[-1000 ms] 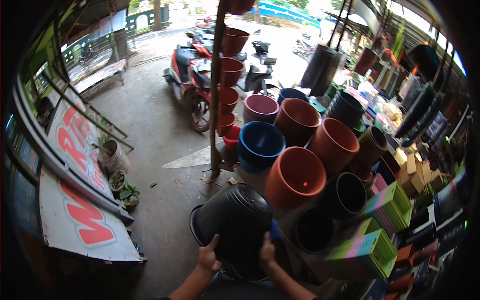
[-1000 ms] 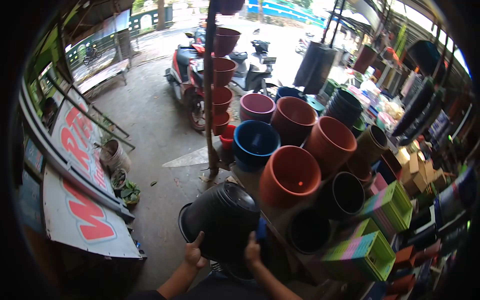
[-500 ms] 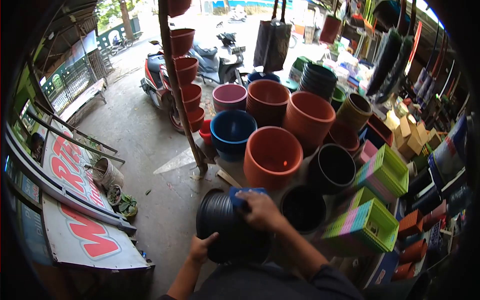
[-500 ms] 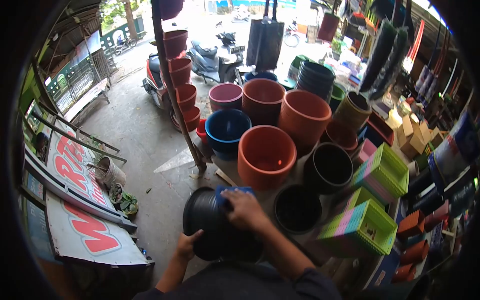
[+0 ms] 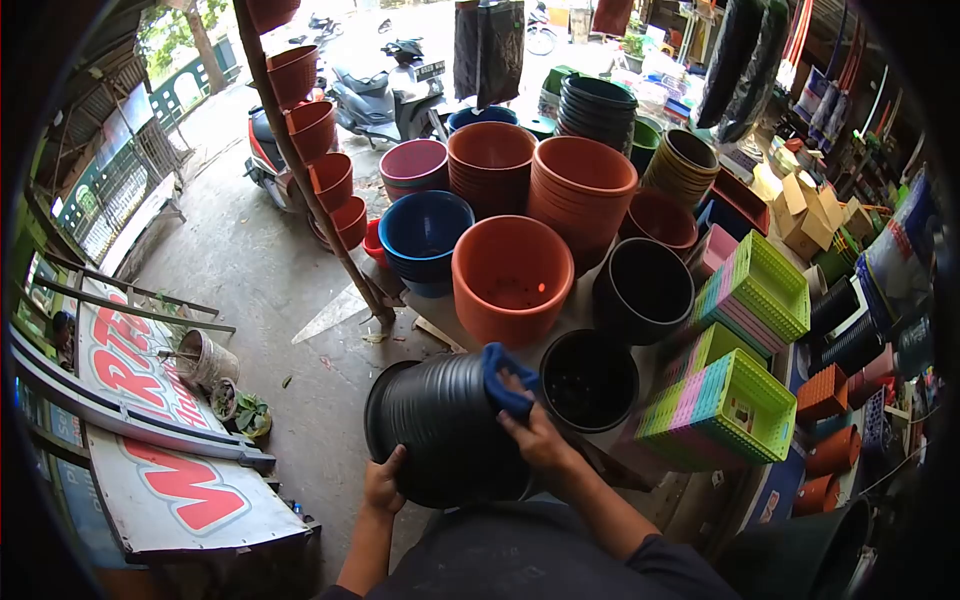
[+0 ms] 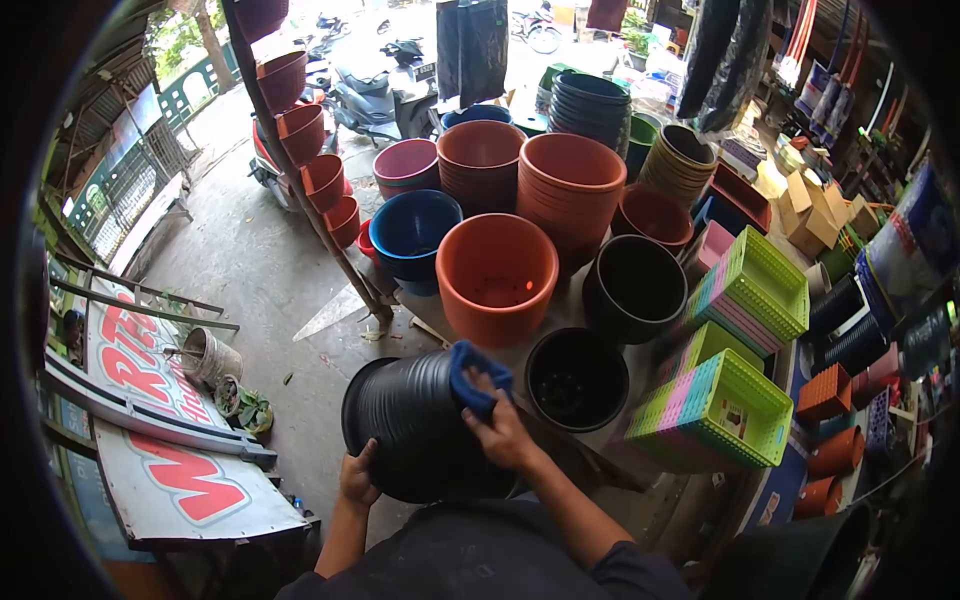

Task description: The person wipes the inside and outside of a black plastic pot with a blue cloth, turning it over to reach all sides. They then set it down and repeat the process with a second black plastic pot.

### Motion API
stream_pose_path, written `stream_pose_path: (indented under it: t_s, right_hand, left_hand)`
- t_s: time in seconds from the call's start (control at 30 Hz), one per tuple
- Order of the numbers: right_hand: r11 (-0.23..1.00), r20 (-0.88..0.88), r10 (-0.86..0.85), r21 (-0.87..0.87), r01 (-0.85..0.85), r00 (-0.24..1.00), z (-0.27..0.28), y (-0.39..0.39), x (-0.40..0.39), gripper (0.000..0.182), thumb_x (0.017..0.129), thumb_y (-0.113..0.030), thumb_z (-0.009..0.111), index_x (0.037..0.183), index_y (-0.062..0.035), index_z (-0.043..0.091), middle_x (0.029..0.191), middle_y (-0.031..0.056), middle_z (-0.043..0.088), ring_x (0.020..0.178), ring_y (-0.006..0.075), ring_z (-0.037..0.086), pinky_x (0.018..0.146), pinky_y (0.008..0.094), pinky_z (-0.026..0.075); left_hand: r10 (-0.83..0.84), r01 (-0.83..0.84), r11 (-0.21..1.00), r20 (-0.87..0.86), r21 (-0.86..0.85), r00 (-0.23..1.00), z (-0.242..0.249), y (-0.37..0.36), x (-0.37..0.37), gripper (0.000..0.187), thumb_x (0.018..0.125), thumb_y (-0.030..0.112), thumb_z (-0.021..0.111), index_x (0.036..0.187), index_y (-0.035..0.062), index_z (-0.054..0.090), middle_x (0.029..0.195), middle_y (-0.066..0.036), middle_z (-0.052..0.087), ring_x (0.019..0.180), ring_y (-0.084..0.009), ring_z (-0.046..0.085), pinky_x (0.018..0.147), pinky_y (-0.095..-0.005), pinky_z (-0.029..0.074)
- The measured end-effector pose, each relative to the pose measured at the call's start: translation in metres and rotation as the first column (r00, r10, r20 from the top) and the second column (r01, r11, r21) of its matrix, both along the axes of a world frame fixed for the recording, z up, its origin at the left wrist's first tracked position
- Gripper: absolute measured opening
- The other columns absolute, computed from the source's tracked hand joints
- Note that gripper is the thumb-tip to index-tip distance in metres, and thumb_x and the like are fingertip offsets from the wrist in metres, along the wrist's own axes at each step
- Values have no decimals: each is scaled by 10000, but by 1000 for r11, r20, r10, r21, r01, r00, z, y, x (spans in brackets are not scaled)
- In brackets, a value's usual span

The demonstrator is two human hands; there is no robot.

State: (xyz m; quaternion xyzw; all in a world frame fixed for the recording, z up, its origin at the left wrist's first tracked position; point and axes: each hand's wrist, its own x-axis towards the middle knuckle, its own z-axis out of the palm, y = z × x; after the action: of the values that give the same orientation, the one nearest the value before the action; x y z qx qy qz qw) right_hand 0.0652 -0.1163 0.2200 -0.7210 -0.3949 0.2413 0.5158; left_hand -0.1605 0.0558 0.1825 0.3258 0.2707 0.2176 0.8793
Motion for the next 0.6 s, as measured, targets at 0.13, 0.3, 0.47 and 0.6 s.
stream_pose_path:
  t_s: [0.13, 0.3, 0.47, 0.6]
  right_hand:
    - [984, -363, 145, 147, -97, 921, 6, -20, -11, 555, 995, -251, 506, 1470, -14, 344, 1534, 153, 337, 1430, 262, 285, 1171, 395, 182]
    - [981, -898, -103, -22, 191, 427, -1, -58, -4, 448, 1002, -252, 511, 1360, 16, 481, 1324, 114, 557, 1245, 178, 494, 1091, 308, 337]
    - [920, -653, -293, 8, 393, 699, -19, -46, 0, 477, 973, -288, 570, 1333, 16, 497, 1197, 114, 608, 1121, 172, 560, 1021, 307, 399]
    - [907, -405, -376, 22, 420, 834, -25, -23, -13, 535, 932, -280, 646, 1333, 33, 478, 1093, 86, 618, 1006, 148, 575, 924, 295, 462]
  left_hand:
    - [-5, 5, 1000, -17, -24, 1000, -9, 7, 7, 504, 944, 158, 620, 1362, -52, 433, 1311, -195, 561, 1171, -330, 582, 1026, -452, 468]
    - [82, -52, 974, -127, 221, 988, -14, 4, 20, 438, 910, 146, 675, 1273, -50, 528, 1217, -169, 629, 1079, -297, 632, 969, -410, 503]
    - [4, 279, 729, -412, 625, 911, 8, -26, 50, 332, 889, 151, 709, 1133, -53, 614, 1071, -150, 692, 914, -251, 675, 825, -336, 537]
    - [-81, 648, 98, -643, 755, 761, 10, -59, 74, 312, 765, 46, 665, 1075, 37, 631, 1001, -159, 677, 839, -323, 678, 757, -383, 541]
